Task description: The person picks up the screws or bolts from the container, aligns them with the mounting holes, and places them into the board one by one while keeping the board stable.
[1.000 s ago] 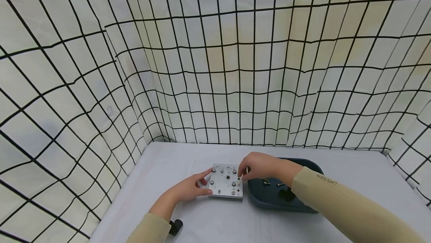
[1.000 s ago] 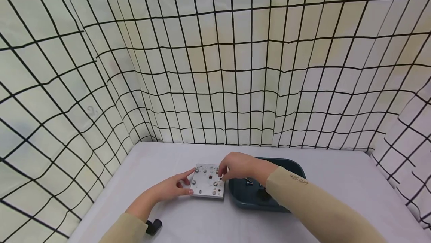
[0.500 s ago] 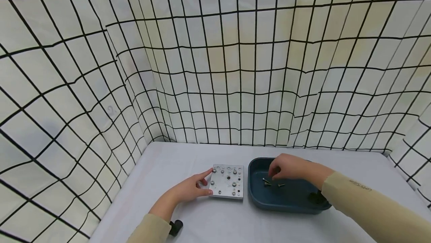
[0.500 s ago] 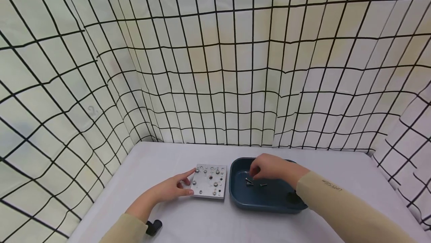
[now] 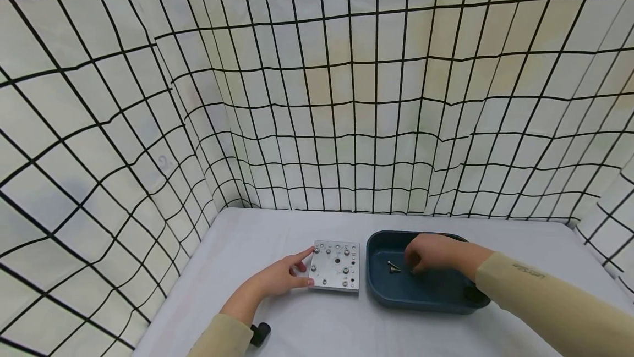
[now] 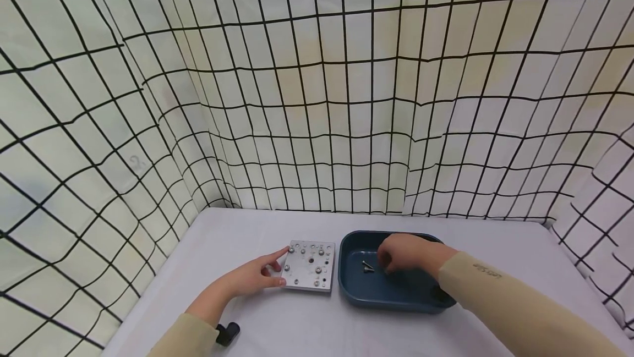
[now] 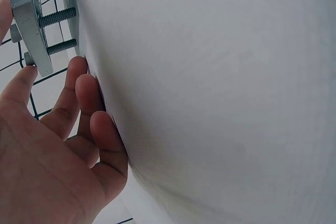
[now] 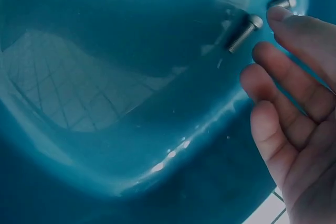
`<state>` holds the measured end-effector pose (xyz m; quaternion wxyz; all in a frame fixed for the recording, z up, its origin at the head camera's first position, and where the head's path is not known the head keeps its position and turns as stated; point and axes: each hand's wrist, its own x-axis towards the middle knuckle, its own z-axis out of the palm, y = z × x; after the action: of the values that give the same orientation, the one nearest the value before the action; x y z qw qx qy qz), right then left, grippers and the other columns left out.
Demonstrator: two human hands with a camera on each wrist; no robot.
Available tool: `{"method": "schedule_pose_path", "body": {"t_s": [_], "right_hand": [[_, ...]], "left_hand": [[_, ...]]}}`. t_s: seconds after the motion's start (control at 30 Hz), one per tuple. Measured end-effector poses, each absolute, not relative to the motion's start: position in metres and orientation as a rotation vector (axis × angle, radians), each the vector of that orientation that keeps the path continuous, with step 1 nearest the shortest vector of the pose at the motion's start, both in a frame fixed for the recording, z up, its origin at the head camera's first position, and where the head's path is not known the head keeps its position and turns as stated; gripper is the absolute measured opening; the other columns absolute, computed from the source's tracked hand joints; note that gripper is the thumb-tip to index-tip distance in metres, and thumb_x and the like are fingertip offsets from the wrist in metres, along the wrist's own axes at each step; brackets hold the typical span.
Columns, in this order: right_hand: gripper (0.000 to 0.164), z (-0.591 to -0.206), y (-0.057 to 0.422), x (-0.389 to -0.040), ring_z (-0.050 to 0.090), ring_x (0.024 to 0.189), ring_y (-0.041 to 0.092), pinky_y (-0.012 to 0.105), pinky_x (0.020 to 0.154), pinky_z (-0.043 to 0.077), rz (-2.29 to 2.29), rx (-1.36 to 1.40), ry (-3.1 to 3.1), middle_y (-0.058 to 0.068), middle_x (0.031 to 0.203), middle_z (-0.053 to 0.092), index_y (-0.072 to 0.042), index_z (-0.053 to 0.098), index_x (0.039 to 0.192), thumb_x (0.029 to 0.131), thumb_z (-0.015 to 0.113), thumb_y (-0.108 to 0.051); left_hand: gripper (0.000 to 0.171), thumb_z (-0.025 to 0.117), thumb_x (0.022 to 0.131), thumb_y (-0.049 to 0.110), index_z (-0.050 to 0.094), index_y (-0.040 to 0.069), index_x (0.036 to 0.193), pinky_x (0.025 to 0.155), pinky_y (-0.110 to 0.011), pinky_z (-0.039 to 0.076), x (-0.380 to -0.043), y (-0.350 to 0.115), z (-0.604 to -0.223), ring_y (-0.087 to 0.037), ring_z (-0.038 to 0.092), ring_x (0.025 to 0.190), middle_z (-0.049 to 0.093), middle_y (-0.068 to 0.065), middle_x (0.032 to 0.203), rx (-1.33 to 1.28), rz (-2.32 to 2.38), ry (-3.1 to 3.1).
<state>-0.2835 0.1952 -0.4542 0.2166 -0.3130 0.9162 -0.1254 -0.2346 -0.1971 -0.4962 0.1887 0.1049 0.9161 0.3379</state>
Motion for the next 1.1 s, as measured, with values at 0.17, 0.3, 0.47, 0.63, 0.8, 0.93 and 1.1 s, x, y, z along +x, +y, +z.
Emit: {"method": "schedule_pose_path", "body": {"t_s": [0.17,0.3,0.47,0.63,0.8,0.93,1.1], "right_hand": [[0.013,-0.460,0.192,-0.285,0.057,0.078,0.005,0.032,0.075,0.051,-0.283,-0.903,2.535,-0.015,0.086,0.063,-0.020,0.073,0.092,0.083,0.080,-0.014],[0.013,-0.463,0.191,-0.286,0.056,0.075,0.004,0.031,0.073,0.050,-0.249,-0.929,2.540,-0.015,0.084,0.062,-0.020,0.073,0.092,0.083,0.080,-0.015],[0.014,-0.465,0.191,-0.286,0.055,0.073,0.004,0.030,0.071,0.050,-0.239,-0.944,2.537,-0.013,0.083,0.062,-0.018,0.073,0.092,0.082,0.081,-0.012],[0.014,-0.467,0.189,-0.288,0.054,0.071,0.004,0.029,0.069,0.050,-0.226,-0.950,2.536,-0.014,0.081,0.061,-0.019,0.072,0.090,0.081,0.079,-0.011],[0.013,-0.468,0.189,-0.288,0.052,0.068,0.005,0.028,0.067,0.048,-0.216,-0.975,2.524,-0.013,0.078,0.059,-0.019,0.070,0.086,0.082,0.077,-0.008],[0.014,-0.468,0.189,-0.288,0.051,0.067,0.005,0.027,0.065,0.047,-0.219,-0.987,2.526,-0.013,0.076,0.057,-0.020,0.068,0.084,0.083,0.074,-0.007],[0.012,-0.464,0.189,-0.287,0.052,0.069,0.006,0.028,0.067,0.047,-0.275,-0.956,2.542,-0.014,0.077,0.057,-0.021,0.067,0.086,0.085,0.073,-0.010]], "left_hand": [[0.086,0.080,0.081,0.045,0.037,0.032,0.154,0.076,-0.037,0.045,-0.234,-0.196,-0.496,-0.018,0.052,0.091,0.056,-0.002,0.117,0.292,0.950,2.577],[0.086,0.080,0.081,0.045,0.037,0.032,0.154,0.076,-0.037,0.045,-0.234,-0.196,-0.496,-0.018,0.052,0.091,0.055,-0.001,0.117,0.285,0.947,2.577],[0.086,0.080,0.081,0.045,0.036,0.033,0.154,0.076,-0.037,0.045,-0.234,-0.196,-0.495,-0.018,0.052,0.091,0.054,-0.002,0.117,0.286,0.951,2.572],[0.087,0.080,0.081,0.046,0.036,0.033,0.154,0.075,-0.037,0.045,-0.234,-0.196,-0.495,-0.018,0.051,0.090,0.054,-0.001,0.118,0.281,0.943,2.578],[0.086,0.080,0.081,0.046,0.036,0.032,0.154,0.076,-0.038,0.045,-0.233,-0.196,-0.494,-0.018,0.052,0.091,0.054,-0.001,0.118,0.291,0.948,2.570],[0.086,0.079,0.081,0.047,0.036,0.033,0.154,0.076,-0.038,0.045,-0.233,-0.196,-0.494,-0.018,0.052,0.091,0.055,-0.001,0.119,0.286,0.952,2.565],[0.086,0.079,0.081,0.046,0.036,0.033,0.154,0.077,-0.038,0.045,-0.233,-0.196,-0.494,-0.018,0.052,0.091,0.055,-0.002,0.119,0.281,0.947,2.574]]}}
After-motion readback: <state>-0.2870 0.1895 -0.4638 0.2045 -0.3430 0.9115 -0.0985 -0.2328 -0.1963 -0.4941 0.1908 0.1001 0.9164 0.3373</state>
